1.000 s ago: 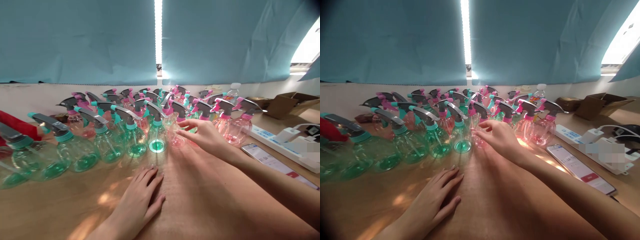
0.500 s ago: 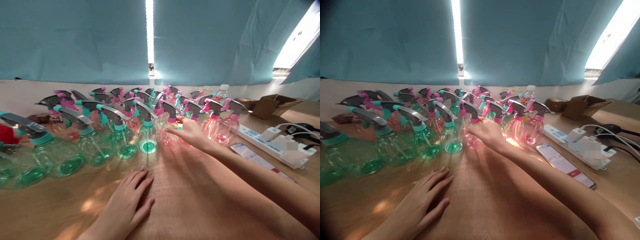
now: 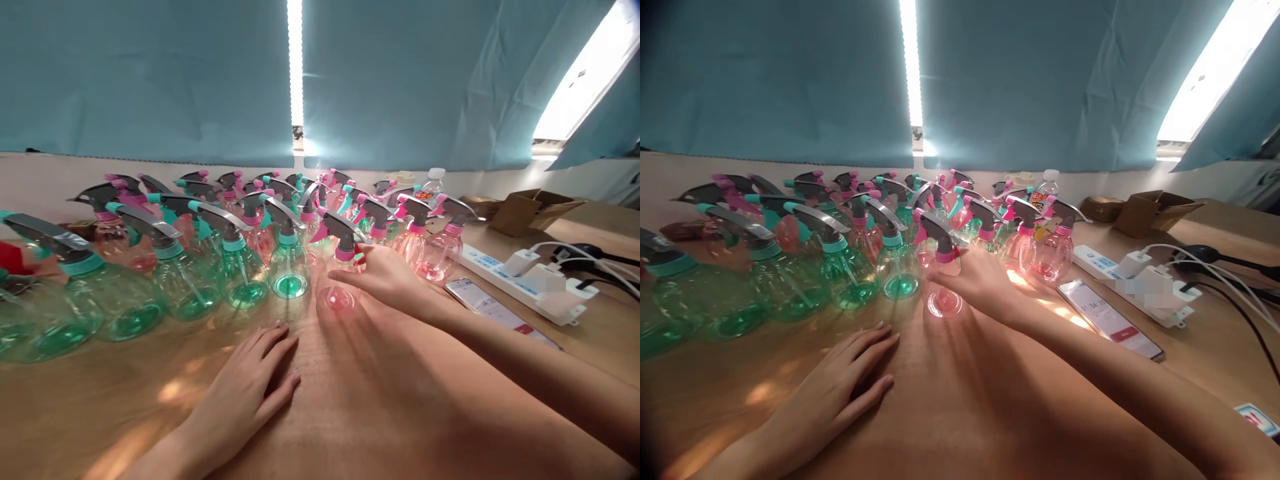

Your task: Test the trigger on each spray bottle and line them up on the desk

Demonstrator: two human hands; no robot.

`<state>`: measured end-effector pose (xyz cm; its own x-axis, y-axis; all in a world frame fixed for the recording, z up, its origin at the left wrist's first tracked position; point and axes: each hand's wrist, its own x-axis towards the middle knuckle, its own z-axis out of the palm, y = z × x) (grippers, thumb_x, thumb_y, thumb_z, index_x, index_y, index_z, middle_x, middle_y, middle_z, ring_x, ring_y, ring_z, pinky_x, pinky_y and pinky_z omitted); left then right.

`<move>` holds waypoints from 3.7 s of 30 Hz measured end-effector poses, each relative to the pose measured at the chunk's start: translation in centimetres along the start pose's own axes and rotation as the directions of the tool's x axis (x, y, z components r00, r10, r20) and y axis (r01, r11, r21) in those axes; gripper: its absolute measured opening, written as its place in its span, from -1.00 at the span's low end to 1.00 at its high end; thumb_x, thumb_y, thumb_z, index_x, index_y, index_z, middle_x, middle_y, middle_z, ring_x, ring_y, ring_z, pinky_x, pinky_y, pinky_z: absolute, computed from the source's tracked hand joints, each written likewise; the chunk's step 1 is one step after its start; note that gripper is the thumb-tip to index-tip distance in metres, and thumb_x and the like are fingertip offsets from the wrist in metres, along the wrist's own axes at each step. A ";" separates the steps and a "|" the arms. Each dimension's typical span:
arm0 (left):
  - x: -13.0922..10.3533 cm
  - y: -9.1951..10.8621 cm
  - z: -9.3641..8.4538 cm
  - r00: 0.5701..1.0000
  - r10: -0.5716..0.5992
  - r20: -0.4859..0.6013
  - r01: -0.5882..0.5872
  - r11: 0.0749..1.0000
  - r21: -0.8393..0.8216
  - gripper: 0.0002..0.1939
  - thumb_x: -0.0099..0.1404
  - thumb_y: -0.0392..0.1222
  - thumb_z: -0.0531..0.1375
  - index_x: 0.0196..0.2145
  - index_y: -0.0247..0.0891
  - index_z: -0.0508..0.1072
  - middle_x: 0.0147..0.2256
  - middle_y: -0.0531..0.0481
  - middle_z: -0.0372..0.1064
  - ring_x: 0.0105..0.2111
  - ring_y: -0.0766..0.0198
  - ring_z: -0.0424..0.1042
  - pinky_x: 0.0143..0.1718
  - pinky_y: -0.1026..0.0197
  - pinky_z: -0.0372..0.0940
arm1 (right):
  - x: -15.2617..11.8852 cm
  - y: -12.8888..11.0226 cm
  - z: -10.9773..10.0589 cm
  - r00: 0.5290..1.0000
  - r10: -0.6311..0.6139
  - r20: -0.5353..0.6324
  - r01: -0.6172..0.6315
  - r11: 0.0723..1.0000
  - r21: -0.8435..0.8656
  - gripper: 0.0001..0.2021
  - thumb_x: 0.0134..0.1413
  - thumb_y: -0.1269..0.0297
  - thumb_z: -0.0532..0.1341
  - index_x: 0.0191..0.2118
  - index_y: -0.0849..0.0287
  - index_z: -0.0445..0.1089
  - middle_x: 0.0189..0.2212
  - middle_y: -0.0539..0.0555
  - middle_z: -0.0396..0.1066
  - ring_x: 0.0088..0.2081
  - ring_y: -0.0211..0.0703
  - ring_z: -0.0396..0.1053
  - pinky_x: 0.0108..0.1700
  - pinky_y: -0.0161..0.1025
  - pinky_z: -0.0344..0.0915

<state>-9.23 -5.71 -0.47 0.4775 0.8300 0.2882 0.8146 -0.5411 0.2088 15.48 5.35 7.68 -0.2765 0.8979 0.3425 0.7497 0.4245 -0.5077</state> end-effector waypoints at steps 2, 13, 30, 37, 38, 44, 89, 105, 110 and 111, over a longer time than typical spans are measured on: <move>0.4 0.6 0.1 0.999 -0.043 -0.006 0.043 0.997 -0.066 -0.56 0.42 0.01 0.10 0.18 -0.19 0.27 0.13 -0.17 0.31 0.10 -0.06 0.32 0.09 -0.13 0.27 | -2.0 -0.3 -0.7 0.999 -0.051 0.011 0.051 0.999 -0.006 -0.59 -0.02 -0.12 0.28 -0.24 0.14 0.46 -0.45 0.05 0.44 -0.44 -0.09 0.36 -0.46 -0.24 0.09; 3.7 7.4 2.9 0.989 -0.133 -0.065 0.089 0.882 -0.462 -0.09 0.18 0.10 0.34 0.32 -0.09 -0.03 0.17 -0.22 0.19 0.17 -0.20 0.19 0.13 -0.25 0.17 | -8.9 -1.1 -4.5 0.934 -0.342 0.100 0.337 0.939 0.066 -0.56 0.13 -0.12 0.21 -0.04 0.10 0.36 -0.23 0.07 0.45 -0.26 -0.07 0.37 -0.24 -0.17 0.21; 7.9 10.2 3.4 1.000 0.008 0.025 0.009 0.803 -0.596 -0.14 0.11 0.09 0.40 0.23 -0.17 0.08 0.07 -0.21 0.29 0.01 -0.18 0.34 0.06 -0.23 0.23 | -6.8 1.9 -5.5 0.955 -0.280 0.101 0.127 0.691 0.712 -0.62 0.05 0.09 0.33 -0.05 0.12 0.33 -0.44 -0.08 0.25 -0.46 -0.30 0.17 -0.42 -0.29 0.14; 9.1 8.8 4.1 1.000 0.005 -0.007 -0.008 0.825 -0.565 -0.14 0.15 0.13 0.36 0.25 -0.15 0.07 0.15 -0.26 0.22 0.15 -0.22 0.23 0.13 -0.26 0.17 | -5.1 2.7 -4.0 0.964 -0.252 0.087 0.115 0.687 0.718 -0.72 0.09 0.12 0.28 -0.13 0.13 0.35 -0.28 0.01 0.39 -0.34 -0.25 0.30 -0.35 -0.28 0.24; 9.2 8.5 4.1 1.000 0.003 -0.008 -0.007 0.835 -0.550 -0.14 0.17 0.15 0.35 0.27 -0.15 0.05 0.17 -0.27 0.21 0.16 -0.22 0.22 0.13 -0.27 0.16 | -4.7 2.8 -3.7 0.962 -0.261 0.077 0.132 0.695 0.707 -0.76 0.11 0.15 0.26 -0.14 0.13 0.35 -0.32 -0.01 0.38 -0.35 -0.25 0.29 -0.34 -0.28 0.24; 8.7 6.0 3.3 0.999 0.028 0.035 -0.016 0.951 -0.309 -0.19 0.26 0.17 0.27 0.30 -0.14 0.04 0.17 -0.25 0.23 0.17 -0.19 0.21 0.15 -0.30 0.11 | -2.5 2.7 -2.7 0.951 -0.304 0.045 0.200 0.722 0.662 -0.82 0.16 0.16 0.21 -0.37 0.11 0.26 -0.48 -0.09 0.20 -0.44 -0.29 0.15 -0.40 -0.29 0.16; 6.5 3.4 2.6 0.989 0.091 0.115 -0.084 0.994 -0.064 -0.52 0.44 -0.07 0.07 0.23 -0.33 0.28 0.23 -0.30 0.20 0.25 -0.11 0.14 0.22 -0.24 0.08 | -2.4 3.4 -2.0 0.980 -0.189 0.064 0.126 0.834 0.536 -0.79 0.14 0.06 0.22 -0.19 0.01 0.46 -0.35 0.03 0.44 -0.24 -0.05 0.41 -0.22 -0.14 0.35; 6.4 3.4 2.8 0.991 0.096 0.095 -0.092 0.995 -0.046 -0.53 0.45 -0.06 0.05 0.24 -0.29 0.25 0.23 -0.26 0.20 0.25 -0.07 0.13 0.21 -0.21 0.10 | -2.4 3.7 -1.8 0.981 -0.184 0.067 0.119 0.833 0.540 -0.79 0.17 0.08 0.21 -0.16 0.03 0.44 -0.34 0.03 0.42 -0.22 -0.08 0.38 -0.15 -0.15 0.33; 6.3 3.3 3.0 0.991 0.109 0.072 -0.108 0.994 -0.019 -0.53 0.45 -0.06 0.04 0.22 -0.31 0.26 0.22 -0.27 0.21 0.24 -0.07 0.15 0.21 -0.19 0.11 | -2.4 3.5 -2.0 0.972 -0.227 0.061 0.148 0.792 0.592 -0.83 0.18 0.15 0.21 -0.15 0.05 0.43 -0.31 0.03 0.41 -0.19 -0.09 0.38 -0.13 -0.15 0.32; 6.4 3.4 2.9 0.991 0.107 0.079 -0.106 0.994 -0.015 -0.53 0.45 -0.06 0.04 0.22 -0.31 0.27 0.22 -0.27 0.21 0.24 -0.07 0.16 0.21 -0.18 0.12 | -2.4 3.4 -2.0 0.971 -0.233 0.058 0.153 0.785 0.601 -0.83 0.18 0.16 0.22 -0.14 0.05 0.43 -0.31 0.03 0.41 -0.19 -0.09 0.39 -0.13 -0.14 0.32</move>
<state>-2.48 -1.85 -0.63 0.5863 0.7754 0.2345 0.7542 -0.6282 0.1913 19.94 4.43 6.74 -0.4778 0.7794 0.4053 0.1849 0.5402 -0.8210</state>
